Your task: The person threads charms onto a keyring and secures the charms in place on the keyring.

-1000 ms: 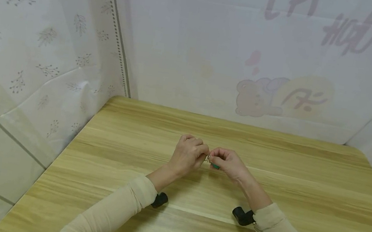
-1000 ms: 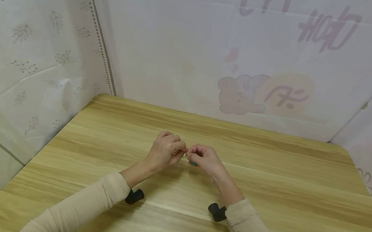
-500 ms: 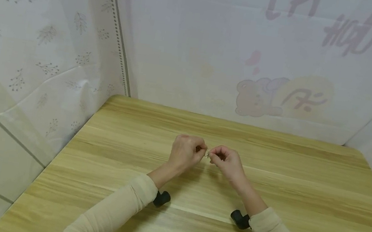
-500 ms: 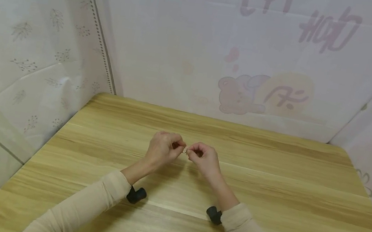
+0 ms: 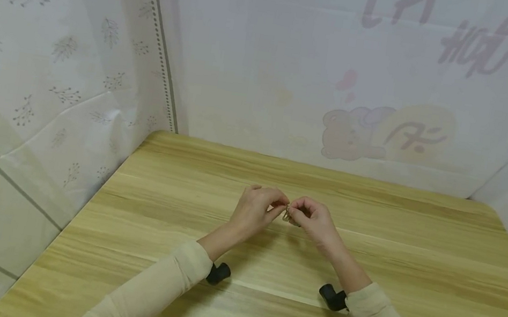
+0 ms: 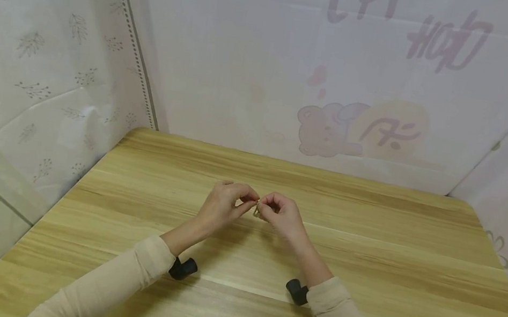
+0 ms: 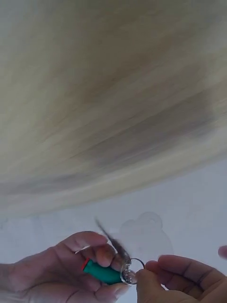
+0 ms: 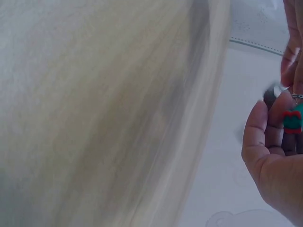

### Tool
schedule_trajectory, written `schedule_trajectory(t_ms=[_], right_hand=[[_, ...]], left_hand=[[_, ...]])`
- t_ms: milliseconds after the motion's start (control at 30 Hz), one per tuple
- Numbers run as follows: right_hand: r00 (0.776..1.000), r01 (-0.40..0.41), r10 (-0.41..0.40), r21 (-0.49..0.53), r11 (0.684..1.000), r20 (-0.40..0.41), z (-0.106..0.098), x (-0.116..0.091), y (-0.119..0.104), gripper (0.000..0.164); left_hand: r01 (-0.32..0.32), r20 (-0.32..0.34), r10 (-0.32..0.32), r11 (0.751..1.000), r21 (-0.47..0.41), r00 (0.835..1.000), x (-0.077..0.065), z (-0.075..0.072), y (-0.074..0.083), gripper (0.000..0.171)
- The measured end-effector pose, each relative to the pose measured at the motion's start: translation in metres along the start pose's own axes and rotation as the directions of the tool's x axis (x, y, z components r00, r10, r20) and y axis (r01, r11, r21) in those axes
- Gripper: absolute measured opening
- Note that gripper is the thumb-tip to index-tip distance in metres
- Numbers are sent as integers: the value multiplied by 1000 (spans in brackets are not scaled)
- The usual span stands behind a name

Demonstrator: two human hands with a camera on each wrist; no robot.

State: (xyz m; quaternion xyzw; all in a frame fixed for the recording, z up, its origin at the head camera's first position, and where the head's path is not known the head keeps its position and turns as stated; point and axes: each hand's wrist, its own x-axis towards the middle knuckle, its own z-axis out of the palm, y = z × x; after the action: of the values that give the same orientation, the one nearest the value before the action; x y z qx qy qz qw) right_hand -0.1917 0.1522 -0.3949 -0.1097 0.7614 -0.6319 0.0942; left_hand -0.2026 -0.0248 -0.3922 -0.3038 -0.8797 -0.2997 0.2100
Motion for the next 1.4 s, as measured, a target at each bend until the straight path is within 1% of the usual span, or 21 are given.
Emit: schedule_trajectory(t_ms=[100, 167, 233, 300, 400, 433, 467, 500, 533, 600, 667, 733, 767, 833, 900, 967, 1067, 1167, 1300, 1367, 1400], right_hand=[[1000, -1, 1, -5, 1000, 16, -2, 0, -2, 16], [999, 1, -1, -8, 1000, 32, -3, -1, -2, 17], [999, 11, -11, -6, 1000, 50, -4, -1, -1, 18], [998, 22, -22, -6, 1000, 66, -5, -2, 0, 19], [997, 37, -36, -18, 999, 75, -7, -3, 0, 19], [997, 38, -36, -26, 999, 75, -7, -3, 0, 18], [997, 38, -35, -38, 999, 74, -7, -3, -1, 17], [997, 41, -37, -55, 998, 73, -7, -3, -1, 17], [997, 42, -37, -64, 997, 72, -7, -3, -2, 16], [997, 39, -33, -80, 996, 69, -6, -3, -3, 15], [998, 32, -26, -95, 995, 63, -6, -3, -3, 14], [998, 29, -23, -99, 995, 57, -6, -3, -3, 16], [998, 29, -24, -101, 994, 53, -6, -3, -4, 17], [999, 28, -24, -99, 995, 47, -6, -3, -4, 18], [998, 35, -30, -91, 995, 49, -6, -3, -3, 19], [998, 37, -32, -82, 996, 55, -6, -4, -3, 19], [997, 36, -31, -77, 996, 64, -6, -5, -4, 19], [997, 31, -26, -74, 997, 66, -7, -6, -5, 18], [997, 37, -33, -67, 997, 64, -7, -6, -5, 18], [997, 44, -39, -68, 997, 64, -6, -6, -5, 17], [997, 44, -40, -69, 997, 64, -6, -6, -5, 16]], left_hand=[[-32, -27, 33, 999, 43, 999, -1, -1, 0, 5], [-17, -21, 18, 999, 28, 1000, -1, -2, -1, 4], [35, 4, -35, 999, -25, 999, -2, -3, -1, 4], [109, 39, -106, 989, -97, 994, -2, -3, -1, 4], [231, 109, -212, 948, -218, 971, -3, -4, -1, 5], [258, 131, -232, 935, -244, 964, -3, -5, -1, 5], [271, 149, -239, 930, -250, 959, -3, -5, 0, 4], [267, 160, -232, 931, -250, 959, -3, -6, 1, 4], [249, 164, -214, 940, -233, 963, -2, -6, 2, 4], [162, 140, -139, 972, -169, 980, -2, -6, 3, 6], [53, 83, -48, 997, -64, 995, -1, -6, 4, 7], [-27, 20, 26, 999, 19, 999, -1, -6, 5, 7], [-47, -4, 47, 998, 39, 999, -1, -6, 5, 7], [-41, -25, 42, 999, 31, 999, -1, -7, 5, 6], [5, -16, -5, 1000, -27, 1000, -2, -8, 6, 5], [84, 16, -83, 990, -113, 996, -2, -8, 5, 4], [207, 67, -197, 952, -227, 978, -3, -9, 5, 4], [300, 106, -281, 902, -312, 954, -3, -9, 5, 5], [385, 150, -355, 837, -388, 923, -2, -9, 5, 5], [400, 170, -362, 826, -398, 917, -3, -9, 5, 5], [396, 179, -353, 834, -385, 918, -3, -9, 6, 5]])
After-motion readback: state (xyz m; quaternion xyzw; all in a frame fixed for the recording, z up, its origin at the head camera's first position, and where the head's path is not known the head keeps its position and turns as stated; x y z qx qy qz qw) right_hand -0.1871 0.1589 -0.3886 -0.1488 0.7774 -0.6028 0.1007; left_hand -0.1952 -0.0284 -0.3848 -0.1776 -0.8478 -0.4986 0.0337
